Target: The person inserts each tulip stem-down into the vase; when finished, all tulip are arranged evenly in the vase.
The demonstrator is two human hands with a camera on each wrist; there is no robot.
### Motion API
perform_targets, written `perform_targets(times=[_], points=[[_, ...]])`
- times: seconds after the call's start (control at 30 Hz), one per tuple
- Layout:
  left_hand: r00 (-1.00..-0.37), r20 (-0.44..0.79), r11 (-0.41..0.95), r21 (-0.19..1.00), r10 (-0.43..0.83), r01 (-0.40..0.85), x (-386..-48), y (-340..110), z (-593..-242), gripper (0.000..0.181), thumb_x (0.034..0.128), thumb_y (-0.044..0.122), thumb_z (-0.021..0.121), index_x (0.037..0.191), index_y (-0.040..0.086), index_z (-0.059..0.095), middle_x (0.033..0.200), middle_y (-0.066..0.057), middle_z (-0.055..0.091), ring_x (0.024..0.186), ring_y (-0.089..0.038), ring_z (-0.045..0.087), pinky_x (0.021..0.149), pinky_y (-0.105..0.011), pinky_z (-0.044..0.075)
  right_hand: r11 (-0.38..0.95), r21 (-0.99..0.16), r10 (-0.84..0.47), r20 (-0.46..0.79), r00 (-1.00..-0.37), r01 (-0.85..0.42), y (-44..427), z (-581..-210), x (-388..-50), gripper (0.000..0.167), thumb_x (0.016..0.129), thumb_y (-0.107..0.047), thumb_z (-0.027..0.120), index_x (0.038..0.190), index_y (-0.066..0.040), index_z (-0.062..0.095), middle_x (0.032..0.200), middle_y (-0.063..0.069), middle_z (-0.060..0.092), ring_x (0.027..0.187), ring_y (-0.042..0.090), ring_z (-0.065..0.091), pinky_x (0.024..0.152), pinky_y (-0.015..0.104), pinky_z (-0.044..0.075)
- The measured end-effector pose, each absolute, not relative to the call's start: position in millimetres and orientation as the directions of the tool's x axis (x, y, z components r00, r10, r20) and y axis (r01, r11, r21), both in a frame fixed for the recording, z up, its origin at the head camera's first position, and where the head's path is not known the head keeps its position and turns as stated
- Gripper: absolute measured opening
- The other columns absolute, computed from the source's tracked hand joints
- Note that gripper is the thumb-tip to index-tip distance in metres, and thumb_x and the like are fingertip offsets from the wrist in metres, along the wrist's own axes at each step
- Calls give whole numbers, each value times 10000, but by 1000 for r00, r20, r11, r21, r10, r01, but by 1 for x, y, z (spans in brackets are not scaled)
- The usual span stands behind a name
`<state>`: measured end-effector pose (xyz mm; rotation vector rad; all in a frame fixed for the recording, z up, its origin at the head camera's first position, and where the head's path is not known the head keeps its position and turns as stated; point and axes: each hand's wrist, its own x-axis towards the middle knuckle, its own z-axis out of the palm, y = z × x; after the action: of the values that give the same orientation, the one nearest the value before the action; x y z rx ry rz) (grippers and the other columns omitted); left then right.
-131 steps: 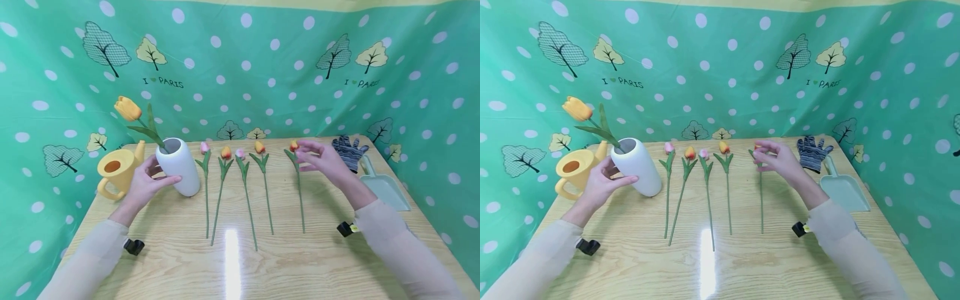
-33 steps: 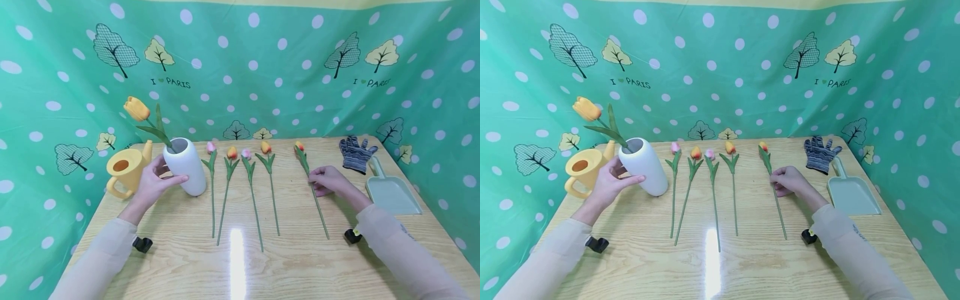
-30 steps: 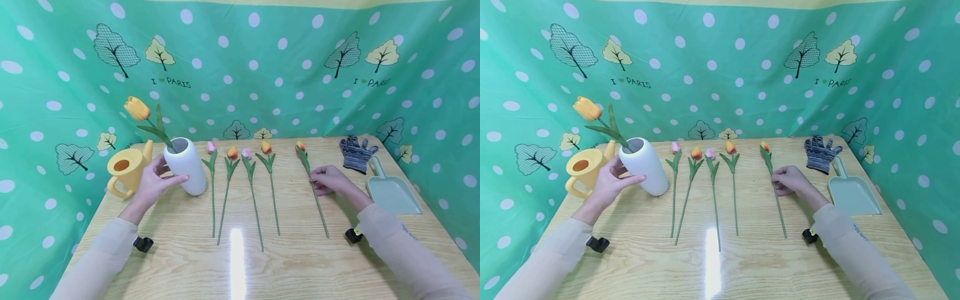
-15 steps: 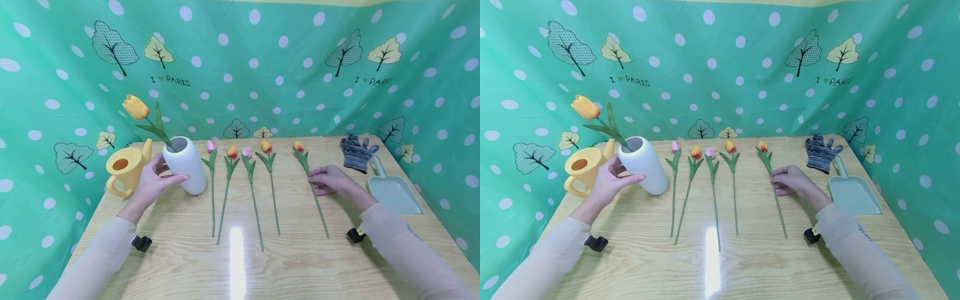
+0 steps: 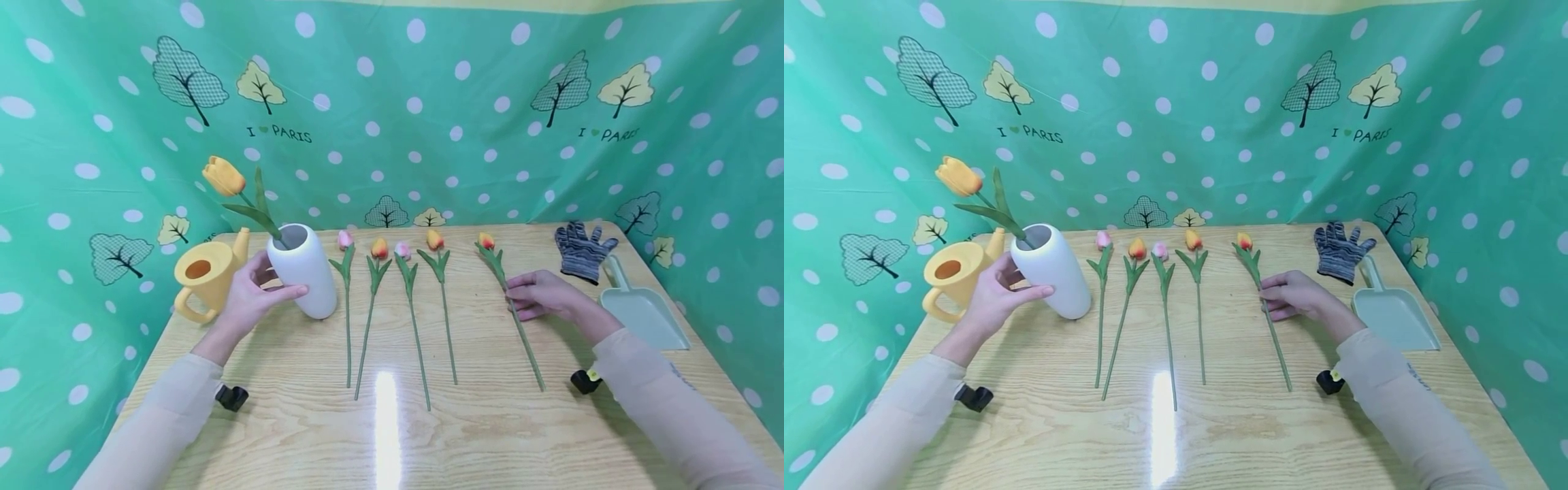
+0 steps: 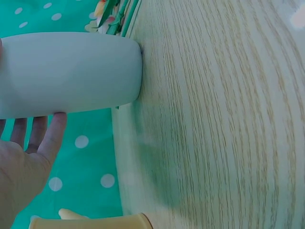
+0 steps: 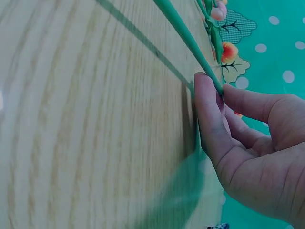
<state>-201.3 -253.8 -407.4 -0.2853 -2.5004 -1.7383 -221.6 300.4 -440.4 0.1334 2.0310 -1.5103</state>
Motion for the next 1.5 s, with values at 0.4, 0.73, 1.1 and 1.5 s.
perform_targets(times=[0.4,0.73,1.1,1.5], points=[[-972,204,314,921,117,231,-202,-251,-410,737,792,160,900,1435,208,543,1327,-48,610,1158,-222,595,886,-295,557,291,-849,-366,-525,-768,442,306,-437,-214,536,1078,-96,469,1498,121,216,1159,128,652,963,231,709,787,429,612],[-975,191,341,914,113,218,-202,-254,-408,746,801,196,896,1450,222,529,1335,-46,607,1160,-271,600,843,-275,561,331,-833,-373,-547,-750,443,303,-444,-215,369,1080,-169,516,1330,102,519,1036,120,695,903,199,712,756,398,617],[-976,191,346,913,109,217,-200,-254,-407,729,799,197,897,1434,226,540,1321,-43,611,1152,-276,604,837,-269,559,276,-842,-395,-539,-744,463,302,-440,-213,367,1084,-186,513,1321,95,515,1077,117,688,941,213,715,781,401,613],[-970,215,325,914,117,242,-201,-253,-407,724,798,168,896,1430,206,544,1319,-39,613,1156,-216,597,916,-333,546,224,-876,-388,-482,-785,427,302,-421,-212,510,1064,-201,558,1417,133,402,1213,206,645,1042,305,689,850,427,593]])
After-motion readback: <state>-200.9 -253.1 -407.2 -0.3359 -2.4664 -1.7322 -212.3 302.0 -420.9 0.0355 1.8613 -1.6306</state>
